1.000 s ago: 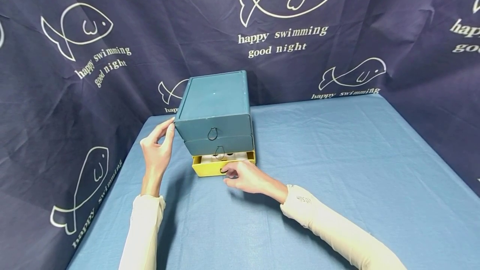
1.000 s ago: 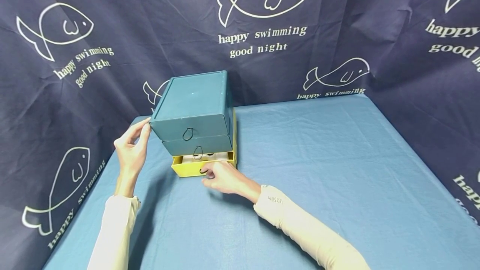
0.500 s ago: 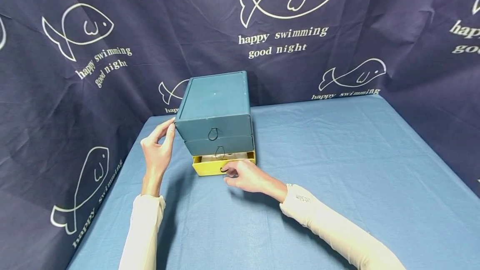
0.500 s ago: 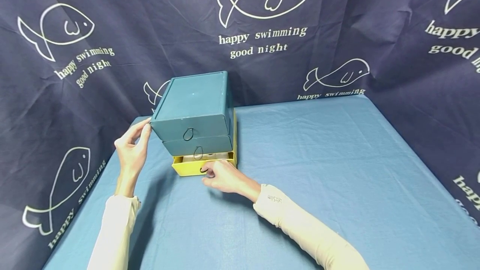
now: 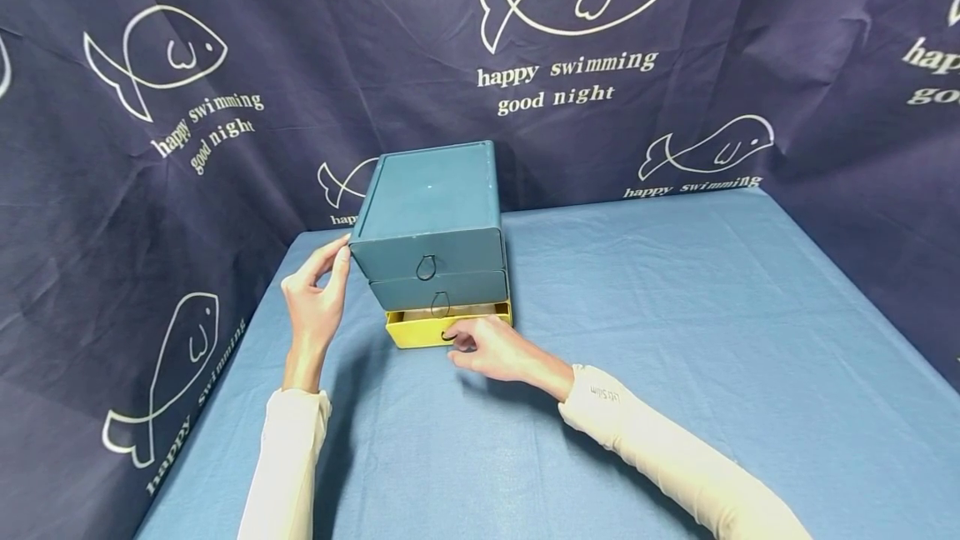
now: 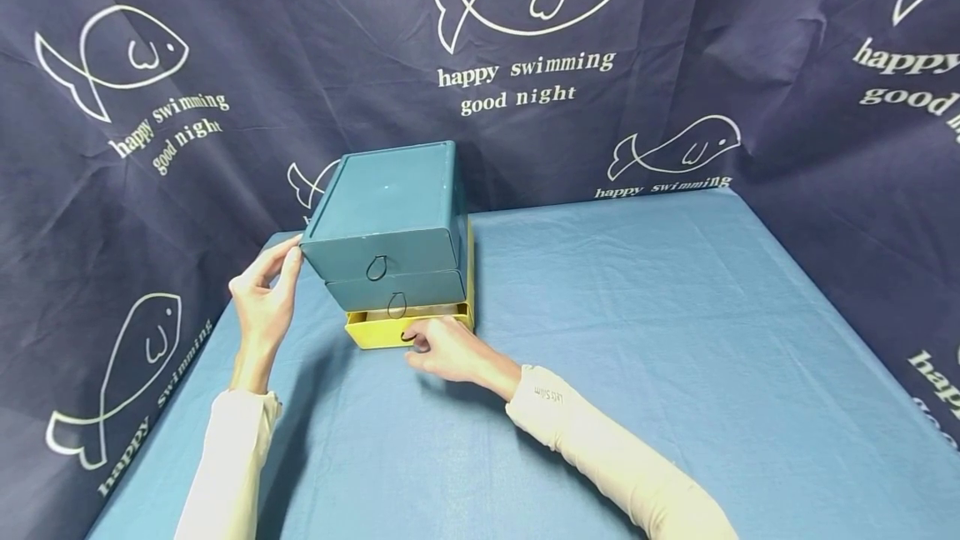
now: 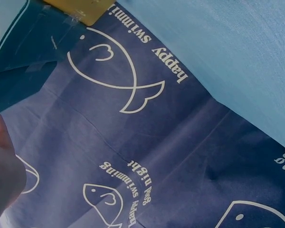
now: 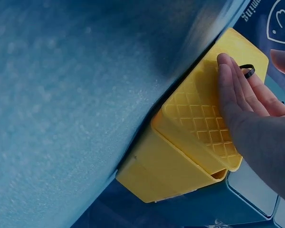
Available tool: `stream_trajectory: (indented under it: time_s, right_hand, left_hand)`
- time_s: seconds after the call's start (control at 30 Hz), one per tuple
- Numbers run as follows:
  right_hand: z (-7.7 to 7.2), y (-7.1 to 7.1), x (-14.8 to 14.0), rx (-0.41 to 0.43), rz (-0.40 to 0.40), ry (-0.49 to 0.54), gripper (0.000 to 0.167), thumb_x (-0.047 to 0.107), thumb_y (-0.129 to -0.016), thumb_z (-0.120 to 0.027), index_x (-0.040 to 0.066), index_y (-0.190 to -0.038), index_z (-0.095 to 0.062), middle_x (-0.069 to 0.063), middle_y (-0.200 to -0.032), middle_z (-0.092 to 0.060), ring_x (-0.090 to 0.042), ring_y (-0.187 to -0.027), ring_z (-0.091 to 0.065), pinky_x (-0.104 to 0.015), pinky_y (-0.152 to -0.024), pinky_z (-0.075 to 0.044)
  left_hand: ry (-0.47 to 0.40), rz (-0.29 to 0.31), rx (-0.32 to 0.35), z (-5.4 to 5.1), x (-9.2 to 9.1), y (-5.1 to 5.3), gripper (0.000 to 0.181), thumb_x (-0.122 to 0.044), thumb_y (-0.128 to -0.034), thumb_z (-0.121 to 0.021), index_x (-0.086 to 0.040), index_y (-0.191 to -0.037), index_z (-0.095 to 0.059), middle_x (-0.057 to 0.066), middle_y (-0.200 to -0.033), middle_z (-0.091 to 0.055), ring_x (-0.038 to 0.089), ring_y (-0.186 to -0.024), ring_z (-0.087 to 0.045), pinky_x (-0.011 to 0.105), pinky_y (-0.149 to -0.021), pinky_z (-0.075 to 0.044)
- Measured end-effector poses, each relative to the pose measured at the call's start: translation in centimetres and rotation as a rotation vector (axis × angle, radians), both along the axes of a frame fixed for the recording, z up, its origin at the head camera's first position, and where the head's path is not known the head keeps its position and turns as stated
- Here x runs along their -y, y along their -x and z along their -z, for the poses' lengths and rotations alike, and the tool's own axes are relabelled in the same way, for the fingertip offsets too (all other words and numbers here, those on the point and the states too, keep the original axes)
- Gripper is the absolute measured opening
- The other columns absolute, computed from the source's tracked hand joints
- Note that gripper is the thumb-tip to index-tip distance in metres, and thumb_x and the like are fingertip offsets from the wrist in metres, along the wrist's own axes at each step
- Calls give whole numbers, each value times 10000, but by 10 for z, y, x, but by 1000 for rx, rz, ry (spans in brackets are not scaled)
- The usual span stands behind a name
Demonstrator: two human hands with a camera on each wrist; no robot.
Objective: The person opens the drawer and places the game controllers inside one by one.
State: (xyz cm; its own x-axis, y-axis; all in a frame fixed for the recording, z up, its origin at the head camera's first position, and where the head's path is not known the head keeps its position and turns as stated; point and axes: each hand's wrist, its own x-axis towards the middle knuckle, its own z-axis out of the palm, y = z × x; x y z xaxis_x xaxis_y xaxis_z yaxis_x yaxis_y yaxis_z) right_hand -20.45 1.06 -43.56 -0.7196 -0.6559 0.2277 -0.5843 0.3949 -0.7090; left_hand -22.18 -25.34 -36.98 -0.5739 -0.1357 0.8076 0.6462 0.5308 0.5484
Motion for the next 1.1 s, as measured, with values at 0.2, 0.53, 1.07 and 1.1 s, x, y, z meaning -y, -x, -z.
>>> stream_trajectory:
  time_s: [0.2,0.53,1.07,1.1]
  right_hand:
    - [0,1,0,1,4,-8,273,94,-946,-712,-27,-1190,-720,-158,-1088,-759,-251,-997,-729,-354,-907,-552]
    - [0,3,1,-4,16,-22,272,98,-940,-715,-20,-1184,-724,-155,-1065,-762,-260,-993,-727,-360,-903,-553]
    - [0,7,3,-16,43,-41,274,126,-950,-713,4,-1194,-729,-130,-1081,-763,-228,-993,-726,-363,-908,-550]
    - [0,7,3,-15,44,-41,273,126,-950,-714,4,-1193,-730,-131,-1080,-763,-230,-994,-726,-365,-909,-550]
  left_hand:
    - [12,0,9,1,1,1,222,0,-980,-681,23,-1186,-760,181,-1072,-762,-20,-950,-702,180,-852,-511]
    - [-8,-6,-42,2,0,4,217,88,-933,-688,45,-1129,-769,198,-1012,-765,-60,-913,-689,143,-822,-499]
    - [-13,-5,-45,0,-1,2,222,84,-925,-701,25,-1125,-779,177,-1000,-770,-54,-898,-693,141,-815,-500]
    - [-13,-5,-46,0,-1,3,222,84,-925,-701,26,-1124,-779,178,-998,-770,-54,-897,-694,141,-815,-500]
